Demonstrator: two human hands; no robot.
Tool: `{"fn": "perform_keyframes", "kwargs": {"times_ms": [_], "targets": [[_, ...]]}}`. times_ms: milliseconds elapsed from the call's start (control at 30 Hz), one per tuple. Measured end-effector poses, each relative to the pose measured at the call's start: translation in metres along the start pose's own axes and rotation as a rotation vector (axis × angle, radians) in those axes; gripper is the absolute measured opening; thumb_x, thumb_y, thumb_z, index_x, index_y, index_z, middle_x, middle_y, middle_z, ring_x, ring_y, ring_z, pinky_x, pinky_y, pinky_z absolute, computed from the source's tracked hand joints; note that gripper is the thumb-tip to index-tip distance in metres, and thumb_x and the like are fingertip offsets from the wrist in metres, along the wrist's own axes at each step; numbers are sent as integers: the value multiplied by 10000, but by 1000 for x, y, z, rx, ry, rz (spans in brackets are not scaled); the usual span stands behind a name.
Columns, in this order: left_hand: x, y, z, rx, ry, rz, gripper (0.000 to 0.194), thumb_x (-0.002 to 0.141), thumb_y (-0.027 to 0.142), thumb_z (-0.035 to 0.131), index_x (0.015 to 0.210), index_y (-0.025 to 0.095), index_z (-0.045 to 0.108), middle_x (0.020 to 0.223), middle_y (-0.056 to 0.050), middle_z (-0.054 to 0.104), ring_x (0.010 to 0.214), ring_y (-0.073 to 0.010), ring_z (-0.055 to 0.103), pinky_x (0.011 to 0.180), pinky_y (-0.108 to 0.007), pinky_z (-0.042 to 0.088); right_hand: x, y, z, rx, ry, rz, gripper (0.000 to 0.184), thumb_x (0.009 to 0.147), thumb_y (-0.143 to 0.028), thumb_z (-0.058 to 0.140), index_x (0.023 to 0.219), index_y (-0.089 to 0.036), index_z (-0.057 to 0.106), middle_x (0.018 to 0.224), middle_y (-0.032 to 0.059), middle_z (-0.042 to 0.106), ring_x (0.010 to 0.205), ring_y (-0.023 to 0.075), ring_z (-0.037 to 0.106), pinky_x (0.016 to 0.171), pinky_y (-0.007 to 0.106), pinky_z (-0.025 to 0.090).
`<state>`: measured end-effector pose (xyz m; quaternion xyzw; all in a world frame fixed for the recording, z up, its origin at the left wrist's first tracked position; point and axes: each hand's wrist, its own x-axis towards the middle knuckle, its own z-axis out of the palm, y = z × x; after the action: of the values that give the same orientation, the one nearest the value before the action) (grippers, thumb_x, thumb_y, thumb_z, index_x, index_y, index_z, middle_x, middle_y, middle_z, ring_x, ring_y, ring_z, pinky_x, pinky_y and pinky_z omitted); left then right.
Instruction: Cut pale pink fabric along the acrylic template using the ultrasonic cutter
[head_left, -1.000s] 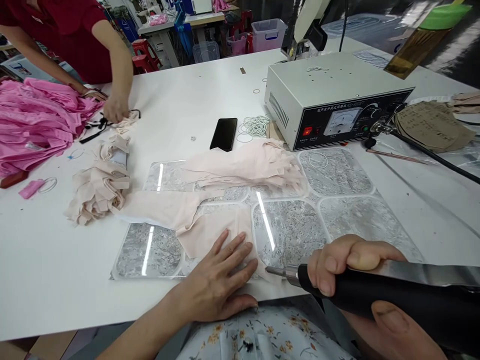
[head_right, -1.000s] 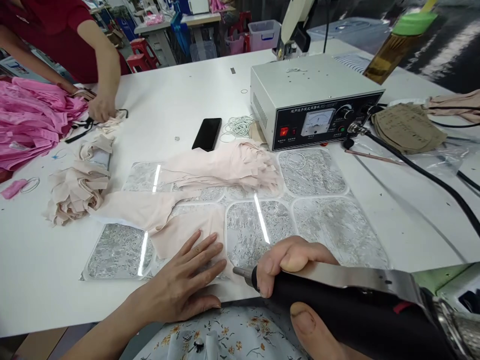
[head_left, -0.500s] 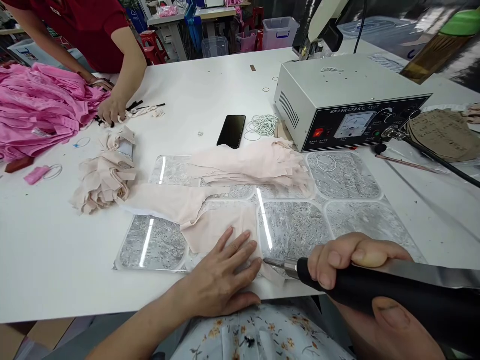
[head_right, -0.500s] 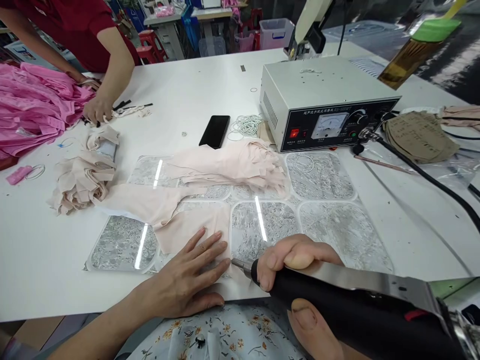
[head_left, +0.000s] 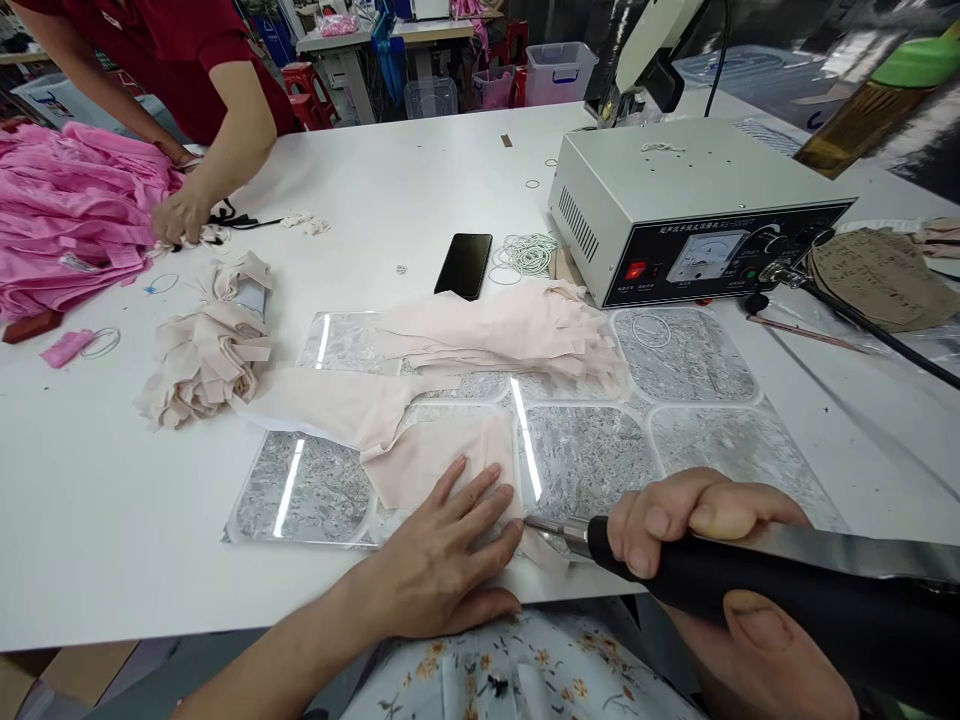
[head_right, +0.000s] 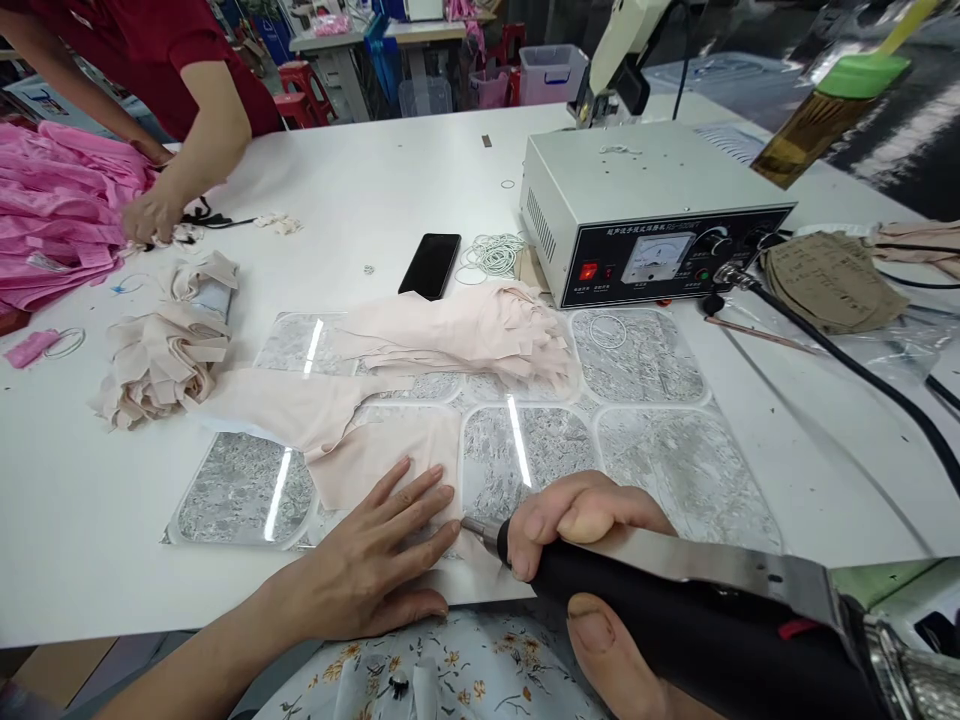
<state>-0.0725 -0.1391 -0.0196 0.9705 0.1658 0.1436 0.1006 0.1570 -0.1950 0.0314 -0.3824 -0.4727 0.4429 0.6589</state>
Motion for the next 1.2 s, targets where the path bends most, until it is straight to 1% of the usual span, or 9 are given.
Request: {"fn": "perform_keyframes", "kwargs": {"times_ms": [100,233,367,533,633,767,867,1067,1200], "targets": [[-1,0,1,-4,-4,-8,565,940,479,581,1366,131,454,1375,-197,527,1440,-358,280,1157,-619,232,-1,1,-3,-13,-21,5,74,870,-338,583,933,-305,560,805,16,538,612,167,543,587,393,518],[-2,0,1,0,-2,-4,549,945,494,563,1343,125,481,1364,-198,535,1432,-366,295,1153,-621,241,-2,0,-3,-3,-27,-4,84,867,-325,585,938,-292,555,819,16,538,621,166,549,585,389,520],[-1,0,1,1,-10,-1,516,940,496,566,1281,109,535,1338,-204,552,1408,-386,335,1137,-638,260,1,0,5,31,53,-15,81,858,-330,602,904,-276,563,812,8,517,611,148,521,594,380,517],[0,0,0,15,-12,2,502,952,502,542,1264,108,547,1330,-202,559,1391,-389,364,1127,-641,280,4,3,12,50,115,-22,92,860,-339,600,918,-283,556,816,6,499,625,147,509,613,384,504],[0,0,0,26,-17,5,493,953,494,542,1264,112,546,1331,-197,560,1390,-392,365,1119,-644,294,4,7,10,47,72,-32,91,868,-325,581,946,-285,557,823,6,507,619,145,512,600,379,496],[-1,0,1,37,-20,8,515,948,486,557,1301,113,519,1352,-193,546,1406,-393,334,1117,-648,294,2,11,3,38,4,-26,88,890,-317,546,969,-278,541,869,14,515,656,151,530,636,392,505],[-1,0,1,34,-17,9,531,943,478,570,1321,111,502,1354,-195,543,1414,-392,317,1122,-653,279,2,11,1,42,-18,-17,71,900,-300,527,966,-276,533,889,17,520,666,152,544,646,397,515],[-1,0,2,21,1,4,526,950,481,556,1314,106,500,1349,-205,542,1414,-391,319,1122,-649,275,11,10,6,63,39,-91,73,876,-289,605,929,-252,569,824,-4,536,610,123,560,600,342,540],[-1,1,2,13,-3,-5,516,947,491,554,1301,119,510,1348,-199,545,1411,-387,329,1126,-642,278,17,13,7,91,43,-122,69,870,-279,614,919,-241,585,822,-5,536,601,113,568,593,329,550]]}}
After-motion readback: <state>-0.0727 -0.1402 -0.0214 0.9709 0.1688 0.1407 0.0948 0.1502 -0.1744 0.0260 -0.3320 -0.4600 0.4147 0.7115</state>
